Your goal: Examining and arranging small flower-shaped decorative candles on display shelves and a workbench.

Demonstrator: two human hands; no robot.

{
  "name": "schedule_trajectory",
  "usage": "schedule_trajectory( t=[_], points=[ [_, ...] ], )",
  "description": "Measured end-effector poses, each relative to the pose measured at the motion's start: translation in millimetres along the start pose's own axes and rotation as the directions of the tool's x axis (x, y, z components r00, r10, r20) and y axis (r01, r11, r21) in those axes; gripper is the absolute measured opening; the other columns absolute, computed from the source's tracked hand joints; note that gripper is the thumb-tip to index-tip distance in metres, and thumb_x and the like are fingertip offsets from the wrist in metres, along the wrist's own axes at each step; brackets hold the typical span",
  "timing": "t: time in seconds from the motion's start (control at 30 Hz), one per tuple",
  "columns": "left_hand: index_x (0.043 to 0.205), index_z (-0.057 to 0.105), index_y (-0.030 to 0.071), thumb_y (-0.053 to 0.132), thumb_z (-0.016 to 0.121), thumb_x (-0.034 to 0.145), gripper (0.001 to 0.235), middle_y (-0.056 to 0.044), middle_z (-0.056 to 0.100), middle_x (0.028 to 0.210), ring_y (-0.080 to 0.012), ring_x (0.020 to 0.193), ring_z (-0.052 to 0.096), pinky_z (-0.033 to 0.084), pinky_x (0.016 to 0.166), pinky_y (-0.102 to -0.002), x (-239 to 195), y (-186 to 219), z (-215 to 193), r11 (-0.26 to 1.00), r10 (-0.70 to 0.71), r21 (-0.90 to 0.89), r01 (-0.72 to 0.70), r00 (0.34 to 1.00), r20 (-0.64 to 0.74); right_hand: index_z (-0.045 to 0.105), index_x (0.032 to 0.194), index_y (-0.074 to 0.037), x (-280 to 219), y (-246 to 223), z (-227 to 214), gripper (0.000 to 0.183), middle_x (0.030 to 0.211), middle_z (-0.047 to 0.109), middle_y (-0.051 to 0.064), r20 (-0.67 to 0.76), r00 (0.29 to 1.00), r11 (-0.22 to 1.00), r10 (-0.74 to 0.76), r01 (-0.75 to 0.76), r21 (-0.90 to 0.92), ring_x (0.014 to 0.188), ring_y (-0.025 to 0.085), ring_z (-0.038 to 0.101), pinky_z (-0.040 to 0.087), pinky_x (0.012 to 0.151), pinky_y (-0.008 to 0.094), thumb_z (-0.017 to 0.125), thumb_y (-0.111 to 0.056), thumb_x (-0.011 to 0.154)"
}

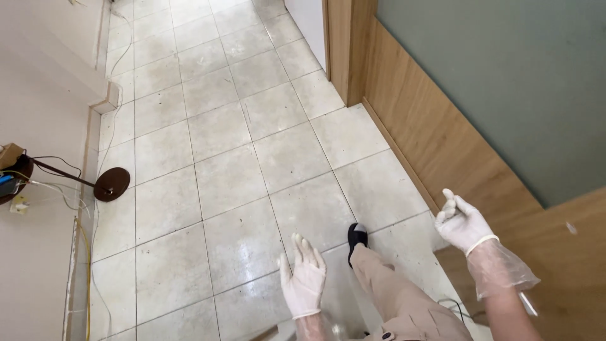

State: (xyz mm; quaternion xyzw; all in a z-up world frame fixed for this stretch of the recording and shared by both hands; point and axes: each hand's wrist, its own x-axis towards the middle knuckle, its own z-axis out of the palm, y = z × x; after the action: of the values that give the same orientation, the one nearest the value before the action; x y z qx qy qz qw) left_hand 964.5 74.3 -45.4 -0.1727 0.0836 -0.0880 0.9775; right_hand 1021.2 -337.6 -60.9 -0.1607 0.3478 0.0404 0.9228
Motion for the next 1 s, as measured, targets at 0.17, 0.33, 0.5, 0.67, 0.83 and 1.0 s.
schedule_trajectory(
  t=[0.17,0.33,0.5,0.67,0.83,1.0],
  points=[
    [0.142,0.060,0.009,0.036,0.057,0.101,0.049,-0.004,0.069,0.138,-0.0177,0.124,0.064,0.041,0.107,-0.040,107.1,36.3,45.9,0.950,0.310,0.080,-0.302,0.943,-0.124,0.073,0.123,-0.019,115.4,-45.1,67.1,0.024,0.075,0.064,-0.013,-0.127,0.991,0.999,-0.048,0.046,-0.012,0.068,0.001,0.060,0.046,0.074,0.023,0.058,-0.029,0.107],
    [0.141,0.059,0.011,0.035,0.061,0.099,0.048,-0.004,0.067,0.137,-0.0187,0.125,0.064,0.040,0.109,-0.043,246.1,44.6,104.0,0.973,0.229,0.023,-0.231,0.972,0.058,0.074,0.123,-0.016,227.8,-54.0,201.6,0.025,0.070,0.060,-0.010,0.013,1.000,0.997,-0.020,0.021,-0.079,0.061,0.004,0.054,0.046,0.070,0.024,0.060,-0.025,0.103],
    [0.144,0.058,0.011,0.035,0.061,0.101,0.048,-0.004,0.066,0.137,-0.0190,0.125,0.063,0.043,0.111,-0.043,343.6,18.7,126.6,0.993,0.120,-0.032,-0.117,0.987,0.106,0.071,0.118,-0.012,306.0,-16.4,311.7,0.020,0.071,0.062,-0.007,0.158,0.964,0.969,0.215,-0.191,-0.156,0.061,0.006,0.055,0.047,0.066,0.021,0.061,-0.022,0.103],
    [0.141,0.059,0.009,0.035,0.064,0.096,0.053,-0.007,0.067,0.136,-0.0204,0.121,0.063,0.045,0.106,-0.043,410.9,40.8,105.3,0.992,0.099,-0.072,-0.101,0.995,-0.034,0.071,0.114,-0.011,336.3,10.2,374.2,0.022,0.071,0.064,-0.007,0.197,0.918,0.914,0.345,-0.282,-0.291,0.060,0.005,0.058,0.050,0.064,0.023,0.063,-0.024,0.099],
    [0.139,0.059,0.007,0.045,0.060,0.097,0.056,-0.006,0.071,0.133,-0.0189,0.124,0.065,0.041,0.109,-0.044,467.0,119.4,103.5,0.825,0.549,0.062,-0.561,0.772,-0.320,0.073,0.116,-0.013,420.1,5.4,338.5,0.027,0.072,0.067,-0.008,-0.030,0.912,0.889,0.409,-0.406,-0.211,0.060,0.006,0.059,0.051,0.067,0.027,0.061,-0.025,0.095],
    [0.138,0.060,0.006,0.042,0.062,0.100,0.052,-0.010,0.074,0.132,-0.0220,0.118,0.071,0.041,0.106,-0.045,564.7,217.3,86.9,0.804,0.564,-0.084,-0.589,0.799,-0.208,0.073,0.118,-0.015,519.5,-48.6,383.4,0.024,0.073,0.066,-0.009,-0.094,0.976,0.974,0.197,-0.205,-0.096,0.061,0.005,0.056,0.049,0.068,0.026,0.062,-0.024,0.098]
  ],
)
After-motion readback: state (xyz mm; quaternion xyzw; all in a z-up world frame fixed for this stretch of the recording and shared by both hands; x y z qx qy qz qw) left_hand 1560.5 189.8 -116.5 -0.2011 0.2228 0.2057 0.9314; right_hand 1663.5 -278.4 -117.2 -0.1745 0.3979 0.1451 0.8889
